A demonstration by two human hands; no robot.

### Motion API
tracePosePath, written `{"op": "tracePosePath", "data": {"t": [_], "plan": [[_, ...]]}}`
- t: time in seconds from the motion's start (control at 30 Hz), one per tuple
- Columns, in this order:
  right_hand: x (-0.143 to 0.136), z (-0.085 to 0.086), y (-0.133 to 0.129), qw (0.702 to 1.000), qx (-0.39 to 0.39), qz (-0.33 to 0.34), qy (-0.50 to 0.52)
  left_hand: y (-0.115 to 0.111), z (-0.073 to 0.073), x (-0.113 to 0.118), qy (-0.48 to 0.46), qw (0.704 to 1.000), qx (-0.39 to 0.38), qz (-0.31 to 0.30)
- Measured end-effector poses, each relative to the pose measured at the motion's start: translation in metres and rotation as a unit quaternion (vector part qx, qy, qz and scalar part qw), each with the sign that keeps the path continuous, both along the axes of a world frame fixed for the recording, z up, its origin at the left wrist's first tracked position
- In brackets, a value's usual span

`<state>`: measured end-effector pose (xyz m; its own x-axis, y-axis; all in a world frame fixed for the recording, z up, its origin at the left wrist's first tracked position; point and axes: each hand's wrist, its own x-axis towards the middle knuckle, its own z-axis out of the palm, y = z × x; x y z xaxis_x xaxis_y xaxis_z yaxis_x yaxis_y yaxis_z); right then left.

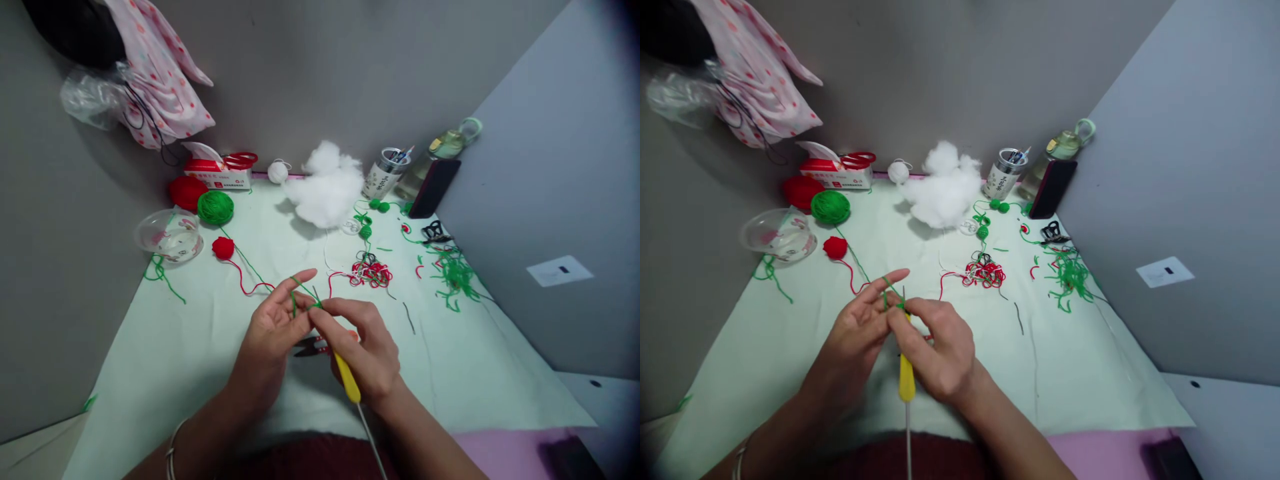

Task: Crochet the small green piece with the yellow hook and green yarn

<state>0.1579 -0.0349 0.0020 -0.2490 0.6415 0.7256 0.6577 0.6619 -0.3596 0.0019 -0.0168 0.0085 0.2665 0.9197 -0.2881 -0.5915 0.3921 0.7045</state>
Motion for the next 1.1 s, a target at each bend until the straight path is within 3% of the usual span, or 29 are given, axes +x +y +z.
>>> {"op": "tracePosePath", "data": {"t": [0.1, 0.2, 0.27, 0.4, 0.53, 0.63, 0.7, 0.77, 0.83, 0.97, 1.1], "plan": [[0.002, 0.002, 0.003, 0.982, -0.063, 0.013, 0.176, 0.003, 0.004, -0.003, -0.054, 0.996, -0.052, -0.051], [0.002, 0.003, 0.009, 0.904, -0.167, 0.078, 0.386, 0.006, 0.006, -0.006, -0.042, 0.998, -0.041, -0.039], [0.001, 0.001, 0.013, 0.874, -0.211, 0.103, 0.425, 0.005, 0.004, -0.006, -0.012, 1.000, -0.015, -0.024], [-0.004, -0.003, 0.016, 0.879, -0.226, 0.093, 0.409, 0.003, -0.004, -0.006, 0.048, 0.998, 0.023, -0.025], [-0.008, -0.003, 0.016, 0.888, -0.216, 0.080, 0.399, 0.001, -0.006, -0.004, 0.049, 0.998, 0.032, -0.002], [-0.010, -0.002, 0.012, 0.944, -0.156, 0.050, 0.286, 0.000, -0.003, 0.000, 0.033, 0.998, 0.021, 0.038], [-0.010, -0.004, 0.009, 0.982, -0.084, 0.021, 0.171, 0.000, -0.002, 0.002, 0.000, 1.000, -0.008, 0.015], [-0.008, -0.005, 0.007, 0.993, -0.036, 0.006, 0.114, 0.001, -0.001, 0.001, -0.045, 0.997, -0.048, -0.035], [-0.005, -0.004, 0.008, 0.983, -0.050, 0.010, 0.175, 0.005, 0.000, -0.002, -0.073, 0.993, -0.072, -0.057], [-0.003, -0.001, 0.014, 0.909, -0.157, 0.057, 0.381, 0.009, -0.002, -0.007, -0.038, 0.999, -0.029, -0.023], [-0.006, 0.000, 0.017, 0.892, -0.233, 0.078, 0.380, 0.005, -0.005, -0.006, 0.026, 0.998, 0.051, -0.037]]}}
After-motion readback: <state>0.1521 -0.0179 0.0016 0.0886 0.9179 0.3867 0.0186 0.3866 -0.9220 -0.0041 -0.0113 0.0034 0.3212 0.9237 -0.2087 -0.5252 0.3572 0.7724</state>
